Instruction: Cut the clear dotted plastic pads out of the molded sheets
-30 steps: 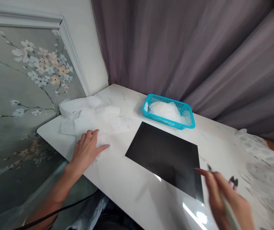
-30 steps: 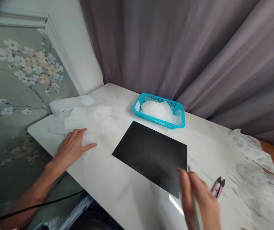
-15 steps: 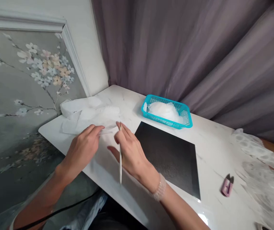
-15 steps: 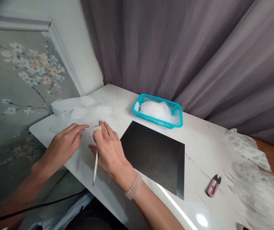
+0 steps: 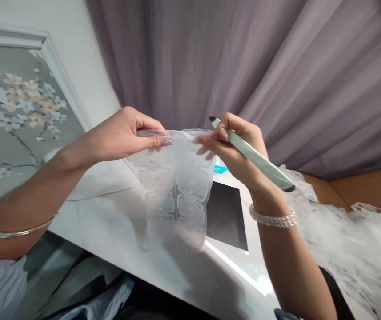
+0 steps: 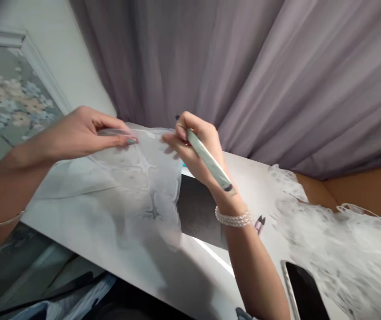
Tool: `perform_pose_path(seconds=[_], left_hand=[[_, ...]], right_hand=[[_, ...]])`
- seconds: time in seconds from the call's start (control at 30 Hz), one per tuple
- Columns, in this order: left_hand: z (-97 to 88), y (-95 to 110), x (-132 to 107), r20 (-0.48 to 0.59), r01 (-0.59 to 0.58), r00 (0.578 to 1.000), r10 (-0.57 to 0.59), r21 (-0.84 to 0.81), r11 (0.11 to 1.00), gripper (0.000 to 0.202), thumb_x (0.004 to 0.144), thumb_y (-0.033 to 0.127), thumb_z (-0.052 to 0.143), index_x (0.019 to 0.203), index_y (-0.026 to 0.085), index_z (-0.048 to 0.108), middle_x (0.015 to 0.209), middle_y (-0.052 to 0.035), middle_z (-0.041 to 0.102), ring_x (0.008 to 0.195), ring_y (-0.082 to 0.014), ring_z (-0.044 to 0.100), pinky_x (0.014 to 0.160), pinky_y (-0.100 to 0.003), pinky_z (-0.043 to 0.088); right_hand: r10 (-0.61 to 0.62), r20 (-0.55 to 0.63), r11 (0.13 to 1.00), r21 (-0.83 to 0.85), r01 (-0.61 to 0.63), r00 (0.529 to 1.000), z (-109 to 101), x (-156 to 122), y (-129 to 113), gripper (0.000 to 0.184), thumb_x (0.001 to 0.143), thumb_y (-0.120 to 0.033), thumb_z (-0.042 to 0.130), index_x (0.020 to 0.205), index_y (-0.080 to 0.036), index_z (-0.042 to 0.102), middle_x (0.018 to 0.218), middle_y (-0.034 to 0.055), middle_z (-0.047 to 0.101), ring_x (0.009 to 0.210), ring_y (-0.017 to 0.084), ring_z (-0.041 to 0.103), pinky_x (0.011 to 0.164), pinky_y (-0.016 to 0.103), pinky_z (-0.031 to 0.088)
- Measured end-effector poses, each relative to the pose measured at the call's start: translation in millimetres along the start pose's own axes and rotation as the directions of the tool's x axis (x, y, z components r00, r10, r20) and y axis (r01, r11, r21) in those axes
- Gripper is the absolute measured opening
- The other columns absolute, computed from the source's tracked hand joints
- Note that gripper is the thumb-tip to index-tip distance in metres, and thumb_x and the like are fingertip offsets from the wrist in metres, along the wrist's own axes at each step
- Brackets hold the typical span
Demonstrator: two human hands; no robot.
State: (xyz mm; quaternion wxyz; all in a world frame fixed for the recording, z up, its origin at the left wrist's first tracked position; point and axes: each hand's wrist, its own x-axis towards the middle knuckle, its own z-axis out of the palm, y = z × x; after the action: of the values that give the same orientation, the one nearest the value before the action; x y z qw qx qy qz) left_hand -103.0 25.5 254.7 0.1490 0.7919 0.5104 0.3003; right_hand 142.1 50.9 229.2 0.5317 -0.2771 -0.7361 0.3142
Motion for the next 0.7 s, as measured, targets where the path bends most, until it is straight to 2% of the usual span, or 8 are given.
perform_pose_path(seconds=[0.07,0.17,0.33,0.4,0.47,0.57,0.63,0.7], left_hand=[[14.3,4.6,18.3,0.017,-0.122,0.992,0.122,-0.030,0.992,0.024,0.087,0.040,0.068,0.097,0.022,0.079,0.079,0.0011,0.074,0.072,-0.0132,0.065,0.063,-0.023,0.044],[40.2,21.9,51.7,0.036,-0.266,0.963,0.267,-0.024,0.964,0.021,0.087,0.029,0.067,0.101,0.021,0.079,0.084,0.0004,0.076,0.081,-0.0164,0.068,0.071,-0.026,0.047],[83.1,79.5,113.7,0.029,-0.494,0.866,0.499,-0.096,0.864,0.020,0.085,0.018,0.065,0.098,0.014,0.079,0.092,-0.0050,0.077,0.089,-0.0202,0.070,0.082,-0.031,0.049],[95.4,100.5,132.4,0.014,-0.544,0.835,0.550,-0.126,0.829,0.020,0.084,0.014,0.064,0.096,0.015,0.079,0.091,-0.0053,0.077,0.086,-0.0199,0.069,0.082,-0.032,0.050],[105.4,108.3,143.6,-0.017,-0.594,0.803,0.596,-0.114,0.797,0.019,0.082,0.013,0.064,0.093,0.017,0.080,0.091,-0.0047,0.077,0.085,-0.0198,0.069,0.084,-0.034,0.050],[121.5,82.3,140.8,-0.067,-0.665,0.747,0.662,-0.041,0.746,0.015,0.081,0.014,0.068,0.087,0.019,0.080,0.099,-0.0038,0.077,0.093,-0.0209,0.066,0.090,-0.036,0.049],[134.1,40.8,122.5,-0.050,-0.676,0.736,0.675,-0.005,0.737,0.014,0.085,0.019,0.066,0.086,0.022,0.080,0.105,-0.0030,0.077,0.096,-0.0217,0.064,0.090,-0.038,0.049],[146.4,-12.3,91.3,0.036,-0.644,0.764,0.644,-0.008,0.765,0.020,0.092,0.025,0.060,0.090,0.025,0.080,0.115,-0.0024,0.075,0.102,-0.0227,0.061,0.091,-0.039,0.050]], right_hand=[[0.018,-0.011,0.999,-0.027,-0.018,1.000,-21.1,-5.9,-1.3,0.042,0.082,-0.024,0.074,0.066,-0.024,0.036,0.062,-0.0045,0.048,0.066,0.016,0.065,0.053,0.024,0.046],[0.003,-0.115,0.992,-0.127,-0.018,0.993,-60.3,-18.3,0.2,0.043,0.080,-0.025,0.077,0.064,-0.024,0.037,0.060,-0.0042,0.049,0.063,0.016,0.066,0.049,0.023,0.045],[-0.058,-0.388,0.940,-0.330,-0.081,0.920,-129.1,-46.7,-13.8,0.042,0.076,-0.024,0.082,0.062,-0.025,0.042,0.065,-0.0002,0.061,0.059,0.014,0.062,0.050,0.026,0.046],[-0.139,-0.462,0.903,-0.422,-0.079,0.876,-144.6,-55.4,-27.0,0.042,0.076,-0.025,0.082,0.060,-0.026,0.043,0.064,-0.0011,0.058,0.056,0.014,0.057,0.052,0.028,0.044],[-0.194,-0.462,0.851,-0.519,-0.086,0.865,-147.4,-62.2,-37.1,0.040,0.079,-0.025,0.079,0.060,-0.026,0.044,0.063,-0.0023,0.054,0.058,0.014,0.055,0.055,0.030,0.042],[-0.179,-0.354,0.773,-0.628,-0.092,0.918,-126.4,-74.9,-32.9,0.037,0.086,-0.024,0.071,0.062,-0.026,0.043,0.064,-0.0032,0.050,0.062,0.015,0.053,0.057,0.029,0.039],[-0.130,-0.242,0.763,-0.644,-0.059,0.961,-97.6,-89.0,-16.2,0.036,0.089,-0.024,0.066,0.063,-0.024,0.042,0.063,-0.0040,0.050,0.060,0.014,0.050,0.056,0.027,0.038],[-0.024,-0.116,0.779,-0.625,-0.054,0.993,-60.1,-107.6,7.2,0.033,0.093,-0.019,0.056,0.063,-0.023,0.042,0.060,-0.0051,0.049,0.056,0.012,0.048,0.058,0.025,0.040]])
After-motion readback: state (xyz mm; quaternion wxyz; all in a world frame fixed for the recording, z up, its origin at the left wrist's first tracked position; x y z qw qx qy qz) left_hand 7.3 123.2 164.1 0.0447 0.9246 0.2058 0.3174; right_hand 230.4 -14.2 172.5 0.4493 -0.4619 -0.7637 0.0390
